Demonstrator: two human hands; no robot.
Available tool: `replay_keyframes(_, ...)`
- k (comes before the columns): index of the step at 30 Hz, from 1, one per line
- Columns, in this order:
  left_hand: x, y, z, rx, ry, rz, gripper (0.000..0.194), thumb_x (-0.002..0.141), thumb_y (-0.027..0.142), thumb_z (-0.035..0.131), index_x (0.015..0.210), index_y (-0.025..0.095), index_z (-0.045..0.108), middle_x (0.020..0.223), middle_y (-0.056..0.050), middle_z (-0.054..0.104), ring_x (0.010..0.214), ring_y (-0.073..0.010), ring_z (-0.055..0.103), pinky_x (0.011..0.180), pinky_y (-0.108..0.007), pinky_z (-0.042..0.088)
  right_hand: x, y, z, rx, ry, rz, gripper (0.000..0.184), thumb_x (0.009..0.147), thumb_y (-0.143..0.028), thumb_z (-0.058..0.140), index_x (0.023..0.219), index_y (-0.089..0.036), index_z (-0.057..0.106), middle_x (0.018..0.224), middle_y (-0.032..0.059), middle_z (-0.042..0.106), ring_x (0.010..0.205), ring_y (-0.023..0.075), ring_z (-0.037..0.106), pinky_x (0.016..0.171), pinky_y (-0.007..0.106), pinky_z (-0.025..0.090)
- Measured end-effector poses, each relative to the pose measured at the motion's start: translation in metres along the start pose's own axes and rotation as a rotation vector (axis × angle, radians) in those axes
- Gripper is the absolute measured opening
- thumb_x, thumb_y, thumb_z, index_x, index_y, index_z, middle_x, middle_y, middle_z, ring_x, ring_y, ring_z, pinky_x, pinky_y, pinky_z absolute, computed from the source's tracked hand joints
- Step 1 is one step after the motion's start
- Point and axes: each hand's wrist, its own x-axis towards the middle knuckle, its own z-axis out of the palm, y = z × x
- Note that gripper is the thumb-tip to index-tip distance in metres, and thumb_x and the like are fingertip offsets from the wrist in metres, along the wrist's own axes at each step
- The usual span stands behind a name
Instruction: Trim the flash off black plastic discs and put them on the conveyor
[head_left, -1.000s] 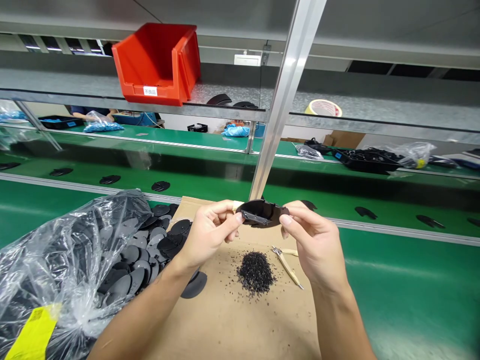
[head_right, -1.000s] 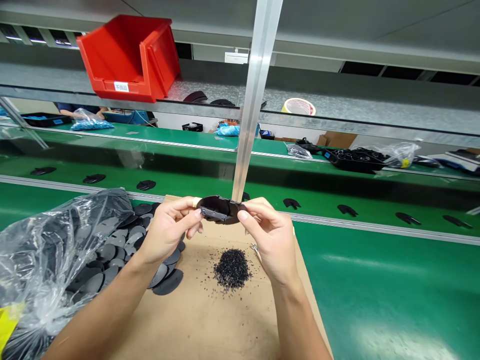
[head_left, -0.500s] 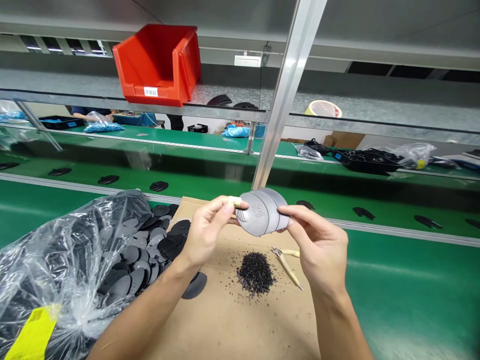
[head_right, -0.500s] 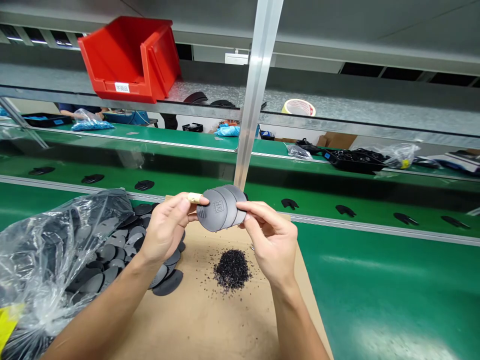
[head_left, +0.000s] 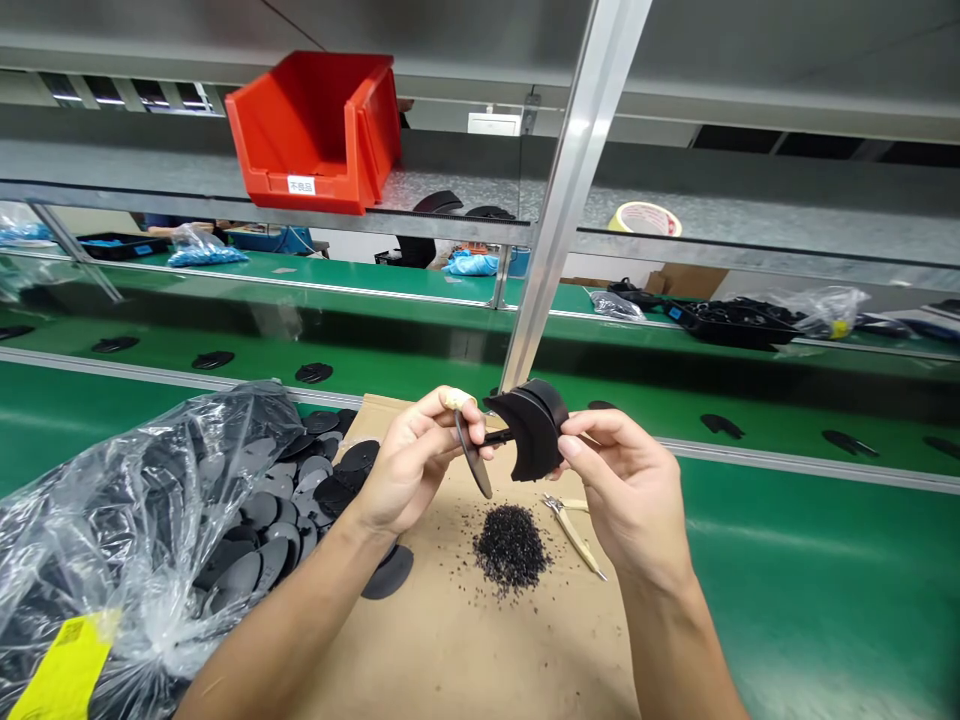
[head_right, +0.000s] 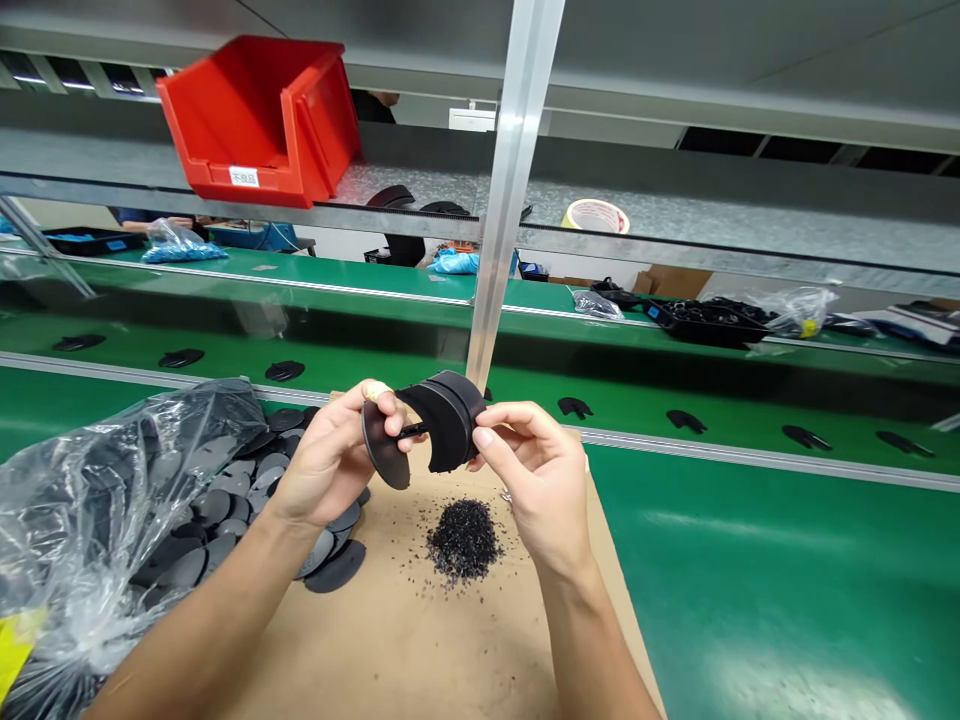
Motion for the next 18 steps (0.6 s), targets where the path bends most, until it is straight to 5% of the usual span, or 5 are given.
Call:
replay_keyframes(7,-0.0001,-0.0015,0.0002,-0.011,-0.004,-0.036,0.014,0.079,0.022,0.072,0.085,0.017,0.060,0.076,0.000,0.062,0.070,-0.0126,0.061,0.078,-0.031,0.054,-0.0008,0.0005,0.0007,-0.008,-0.007,0.031,0.020,0.080,-0.037,0.081,0.085,-0.021,0.070,0.079,0.0015,0.066,0.061,0.0131,0.062,0.056,0.028,0.059)
replay_keyframes(14,-0.0004,-0.0047,0.0007,-0.013,0.026,-0.048,0.014,0.080,0.023,0.072,0.084,0.017,0.059,0.076,0.001,0.061,0.071,-0.0118,0.061,0.076,-0.027,0.052,-0.0058,-0.0020,0.0063,-0.203,0.006,-0.147,0.014,0.084,-0.033,0.079,0.088,-0.023,0.071,0.111,0.0075,0.064,0.095,0.0204,0.066,0.074,0.031,0.060)
replay_keyframes(18,-0.0013,-0.0067,0.0031,-0.017,0.023,-0.045,0.015,0.080,0.022,0.074,0.084,0.017,0.060,0.077,0.001,0.062,0.073,-0.0118,0.064,0.076,-0.025,0.054,-0.0098,-0.0034,0.0082,-0.238,-0.066,-0.175,0.021,0.082,-0.032,0.081,0.100,-0.026,0.070,0.115,0.0064,0.061,0.087,0.0181,0.066,0.075,0.033,0.059)
